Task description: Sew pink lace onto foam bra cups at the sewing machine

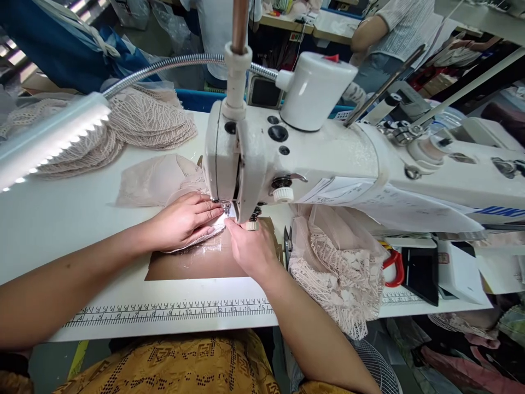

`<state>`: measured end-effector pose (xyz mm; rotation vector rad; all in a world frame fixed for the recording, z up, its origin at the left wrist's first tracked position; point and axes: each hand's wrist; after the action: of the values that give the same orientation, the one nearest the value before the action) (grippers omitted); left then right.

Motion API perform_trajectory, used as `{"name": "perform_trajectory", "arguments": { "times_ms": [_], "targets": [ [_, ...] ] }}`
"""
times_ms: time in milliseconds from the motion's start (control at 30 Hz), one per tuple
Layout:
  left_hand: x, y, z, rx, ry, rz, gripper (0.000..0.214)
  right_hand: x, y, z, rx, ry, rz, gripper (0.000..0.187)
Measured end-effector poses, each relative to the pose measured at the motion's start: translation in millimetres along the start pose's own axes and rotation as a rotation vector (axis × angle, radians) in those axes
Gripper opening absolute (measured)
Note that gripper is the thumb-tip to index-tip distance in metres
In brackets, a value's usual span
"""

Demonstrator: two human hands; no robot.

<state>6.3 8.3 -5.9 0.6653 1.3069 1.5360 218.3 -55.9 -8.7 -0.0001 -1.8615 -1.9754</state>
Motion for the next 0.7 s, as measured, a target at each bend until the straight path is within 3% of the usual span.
{"name": "perform_trajectory", "arguments": {
  "times_ms": [300,600,700],
  "targets": [
    [3,-0.1,-3,0.019,0.053,0.078,0.046,-3,-3,2,0.004,-0.009,0.053,0.045],
    [-6,6.0,-10,0.023,-0.094,-0.075,0.042,-4,0,-2,-0.042,-0.027,0.049,0.042],
    [-9,16.4,-12,0.045,-0.08,-0.096,0.039,-4,1,-3,-0.031,0.011,0.066,0.041]
  ]
}}
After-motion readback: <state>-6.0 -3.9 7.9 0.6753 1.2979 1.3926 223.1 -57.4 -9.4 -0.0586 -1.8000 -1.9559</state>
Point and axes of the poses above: each hand's wrist, its own z-axis towards the middle knuckle, its own y-axis out of the back of the hand, x = y × z, and after that the axes turned 5 degrees about -y, right-handed
